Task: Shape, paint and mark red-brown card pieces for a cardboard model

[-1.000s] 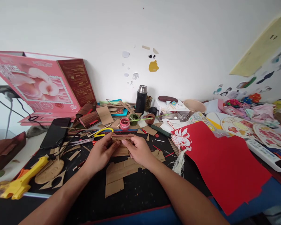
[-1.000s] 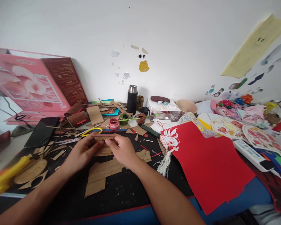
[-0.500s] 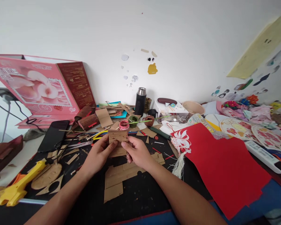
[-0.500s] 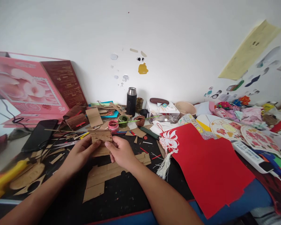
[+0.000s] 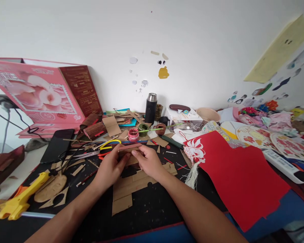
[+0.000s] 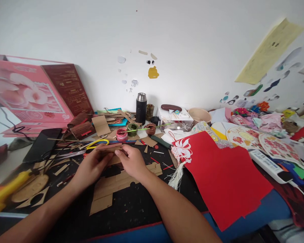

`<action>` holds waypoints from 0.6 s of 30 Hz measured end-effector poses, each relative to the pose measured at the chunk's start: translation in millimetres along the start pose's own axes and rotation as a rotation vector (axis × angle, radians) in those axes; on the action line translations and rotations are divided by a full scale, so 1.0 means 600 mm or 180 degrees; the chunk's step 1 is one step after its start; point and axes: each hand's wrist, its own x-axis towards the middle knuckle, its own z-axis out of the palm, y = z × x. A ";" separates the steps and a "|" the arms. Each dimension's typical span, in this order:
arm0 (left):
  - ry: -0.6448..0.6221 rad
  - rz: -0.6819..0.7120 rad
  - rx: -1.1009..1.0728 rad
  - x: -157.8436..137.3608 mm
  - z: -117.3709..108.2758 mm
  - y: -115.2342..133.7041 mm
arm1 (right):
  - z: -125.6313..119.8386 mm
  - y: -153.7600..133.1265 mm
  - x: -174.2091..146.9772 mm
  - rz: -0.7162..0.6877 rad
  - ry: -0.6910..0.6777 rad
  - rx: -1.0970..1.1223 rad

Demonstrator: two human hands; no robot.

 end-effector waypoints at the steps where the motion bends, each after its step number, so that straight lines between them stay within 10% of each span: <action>1: 0.0022 -0.0055 -0.0059 0.000 0.000 0.001 | 0.000 -0.002 0.000 -0.0001 -0.0010 0.0070; 18: -0.0373 -0.0347 -0.0861 0.003 -0.006 0.007 | -0.005 -0.015 -0.007 0.0075 -0.0151 0.0078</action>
